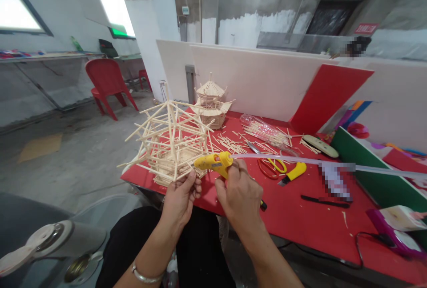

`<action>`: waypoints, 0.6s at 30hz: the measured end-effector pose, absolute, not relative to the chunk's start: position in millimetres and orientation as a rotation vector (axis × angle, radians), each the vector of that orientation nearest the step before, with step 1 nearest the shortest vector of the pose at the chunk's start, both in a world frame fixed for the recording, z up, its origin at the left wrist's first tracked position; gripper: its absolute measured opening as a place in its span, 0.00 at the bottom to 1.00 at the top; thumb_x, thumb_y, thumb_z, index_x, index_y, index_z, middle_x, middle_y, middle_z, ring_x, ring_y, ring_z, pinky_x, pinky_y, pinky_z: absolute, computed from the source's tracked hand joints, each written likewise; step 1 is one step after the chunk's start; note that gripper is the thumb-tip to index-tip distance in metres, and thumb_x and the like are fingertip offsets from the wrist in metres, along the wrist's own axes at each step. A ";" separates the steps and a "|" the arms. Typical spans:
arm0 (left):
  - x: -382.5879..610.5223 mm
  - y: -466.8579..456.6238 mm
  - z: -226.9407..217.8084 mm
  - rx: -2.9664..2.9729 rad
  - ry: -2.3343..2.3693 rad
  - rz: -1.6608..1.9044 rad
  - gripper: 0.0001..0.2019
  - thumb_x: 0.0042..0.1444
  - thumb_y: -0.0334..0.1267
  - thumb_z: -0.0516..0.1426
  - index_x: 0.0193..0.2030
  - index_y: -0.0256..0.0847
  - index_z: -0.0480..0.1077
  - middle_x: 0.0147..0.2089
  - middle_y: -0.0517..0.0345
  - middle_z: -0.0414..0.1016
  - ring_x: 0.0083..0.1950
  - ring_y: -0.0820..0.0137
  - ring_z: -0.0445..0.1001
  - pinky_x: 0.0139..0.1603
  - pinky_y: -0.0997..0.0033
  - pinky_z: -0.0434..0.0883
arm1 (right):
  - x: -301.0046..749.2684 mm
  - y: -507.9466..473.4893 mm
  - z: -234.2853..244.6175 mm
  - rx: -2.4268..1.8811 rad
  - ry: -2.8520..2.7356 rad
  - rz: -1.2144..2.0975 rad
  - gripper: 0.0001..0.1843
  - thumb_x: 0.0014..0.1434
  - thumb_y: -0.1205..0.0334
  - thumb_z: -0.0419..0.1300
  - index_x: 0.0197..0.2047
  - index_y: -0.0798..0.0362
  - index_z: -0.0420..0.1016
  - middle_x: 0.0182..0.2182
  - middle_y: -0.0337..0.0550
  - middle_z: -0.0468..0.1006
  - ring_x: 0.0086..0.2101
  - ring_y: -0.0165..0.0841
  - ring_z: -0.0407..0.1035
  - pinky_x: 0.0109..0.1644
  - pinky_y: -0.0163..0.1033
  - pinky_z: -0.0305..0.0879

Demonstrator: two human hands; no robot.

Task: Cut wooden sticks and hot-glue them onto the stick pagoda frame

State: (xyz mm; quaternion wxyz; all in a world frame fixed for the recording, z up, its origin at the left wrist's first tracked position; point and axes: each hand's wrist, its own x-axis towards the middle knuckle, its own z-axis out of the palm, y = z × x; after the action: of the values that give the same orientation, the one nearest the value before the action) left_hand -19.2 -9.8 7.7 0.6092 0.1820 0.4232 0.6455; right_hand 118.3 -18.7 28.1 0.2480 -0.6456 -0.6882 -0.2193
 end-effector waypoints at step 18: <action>-19.6 -8.4 5.3 0.440 0.977 1.485 0.17 0.37 0.43 0.70 0.26 0.33 0.71 0.21 0.59 0.72 0.18 0.78 0.66 0.17 0.80 0.63 | 139.7 -37.3 21.6 -1.725 -1.870 -0.648 0.17 0.60 0.55 0.53 0.47 0.59 0.68 0.44 0.55 0.77 0.34 0.36 0.74 0.31 0.36 0.63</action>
State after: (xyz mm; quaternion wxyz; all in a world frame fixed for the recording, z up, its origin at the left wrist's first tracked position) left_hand -19.6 -8.4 5.3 0.6095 0.1905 0.4230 0.6429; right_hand 139.7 -37.3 21.6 0.2553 -0.6352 -0.6887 -0.2386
